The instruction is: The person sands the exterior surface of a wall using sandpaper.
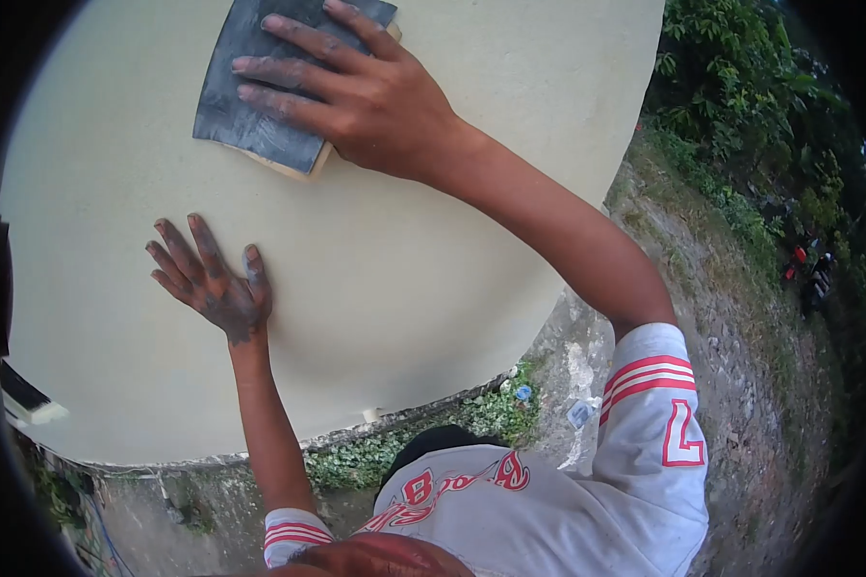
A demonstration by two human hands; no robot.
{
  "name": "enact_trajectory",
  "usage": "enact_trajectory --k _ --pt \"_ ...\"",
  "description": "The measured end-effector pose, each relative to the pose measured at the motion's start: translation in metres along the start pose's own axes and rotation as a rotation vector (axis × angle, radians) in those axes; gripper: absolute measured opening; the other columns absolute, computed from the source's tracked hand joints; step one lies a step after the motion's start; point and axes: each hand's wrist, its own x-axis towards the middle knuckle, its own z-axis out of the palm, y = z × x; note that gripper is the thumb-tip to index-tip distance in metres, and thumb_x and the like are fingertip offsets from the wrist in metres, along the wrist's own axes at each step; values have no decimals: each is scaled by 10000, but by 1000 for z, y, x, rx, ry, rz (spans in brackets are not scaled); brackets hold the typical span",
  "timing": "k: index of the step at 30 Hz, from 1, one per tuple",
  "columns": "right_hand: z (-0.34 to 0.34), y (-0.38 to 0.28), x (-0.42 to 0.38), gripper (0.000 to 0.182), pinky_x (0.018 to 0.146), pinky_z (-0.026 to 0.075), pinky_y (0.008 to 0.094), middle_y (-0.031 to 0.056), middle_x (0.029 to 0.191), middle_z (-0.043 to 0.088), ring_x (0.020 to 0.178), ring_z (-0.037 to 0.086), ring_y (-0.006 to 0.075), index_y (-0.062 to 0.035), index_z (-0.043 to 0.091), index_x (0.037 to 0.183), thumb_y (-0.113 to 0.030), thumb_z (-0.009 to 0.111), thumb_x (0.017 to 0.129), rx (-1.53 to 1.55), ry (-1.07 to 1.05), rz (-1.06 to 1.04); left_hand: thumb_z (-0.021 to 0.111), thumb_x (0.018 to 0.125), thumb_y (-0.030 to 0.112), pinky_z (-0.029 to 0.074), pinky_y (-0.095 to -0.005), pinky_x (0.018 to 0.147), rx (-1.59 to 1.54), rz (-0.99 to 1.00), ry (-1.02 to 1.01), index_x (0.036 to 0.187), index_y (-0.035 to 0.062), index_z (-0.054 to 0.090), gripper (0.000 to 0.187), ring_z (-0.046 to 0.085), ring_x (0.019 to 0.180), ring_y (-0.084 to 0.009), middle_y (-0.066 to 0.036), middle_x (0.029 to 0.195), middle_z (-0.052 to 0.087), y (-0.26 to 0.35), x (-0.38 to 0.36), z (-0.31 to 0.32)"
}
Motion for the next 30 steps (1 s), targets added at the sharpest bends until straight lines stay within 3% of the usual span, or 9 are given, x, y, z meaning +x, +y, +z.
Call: enact_trajectory --k 3,6,8,12,18,21,24,27,30 --pt "-18 42 14 496 1192 308 540 160 1415 620 1421 461 416 -26 675 1289 -34 688 794 22 313 197 428 1012 598 76 -634 1236 32 7 -3 1608 204 368 718 117 1584 -389 -141 1700 231 1 1 1" --pt "-26 42 -24 457 1202 292 541 157 1407 623 1423 460 405 -10 683 1249 -96 729 802 -120 381 509 397 1028 601 75 -634 1235 65 7 1 1616 202 350 712 105 1587 -380 -135 1706 211 0 1 2" --pt "-5 9 -74 396 1301 183 497 -110 1503 562 1489 409 197 -351 645 1345 -176 596 993 -55 400 664 396 1028 602 76 -635 1235 65 1 0 1619 201 341 717 107 1587 -380 -137 1706 210 0 0 1" --pt "10 -57 -174 374 1276 228 484 -77 1446 622 1469 446 241 -289 688 1312 -165 633 964 20 -35 165 396 1031 590 71 -638 1233 77 27 7 1623 198 331 714 105 1585 -392 -142 1709 200 0 1 0" --pt "-27 26 -146 461 1230 272 525 1 1459 618 1457 460 304 -217 685 1343 -140 708 890 -73 344 609 455 999 543 -29 -631 1240 28 -45 -7 1646 198 270 756 44 1592 -393 -178 1705 189 15 7 0" --pt "-21 -6 -148 465 1260 248 485 -37 1489 589 1477 434 253 -252 672 1346 -97 643 909 22 37 358 474 1011 571 26 -702 1202 21 26 -33 1642 206 282 754 55 1587 -406 -141 1722 141 43 40 4" --pt "-4 -30 -195 350 1311 199 459 -118 1459 595 1465 439 179 -327 674 1304 -239 599 973 80 -114 -4 510 997 580 17 -709 1200 32 133 -47 1638 234 297 759 63 1587 -401 -128 1718 169 75 80 7" --pt "-18 3 -222 325 1323 189 442 -143 1451 593 1464 436 156 -338 670 1291 -307 577 981 14 -103 -6 534 981 592 20 -717 1198 6 213 -36 1629 250 322 763 70 1587 -395 -115 1712 198 110 114 9" --pt "-49 58 -216 420 1284 237 475 -60 1510 563 1481 425 218 -280 627 1387 -221 596 972 9 51 361 561 962 603 31 -725 1194 -37 260 -34 1620 269 344 769 77 1587 -392 -106 1707 219 145 134 18"
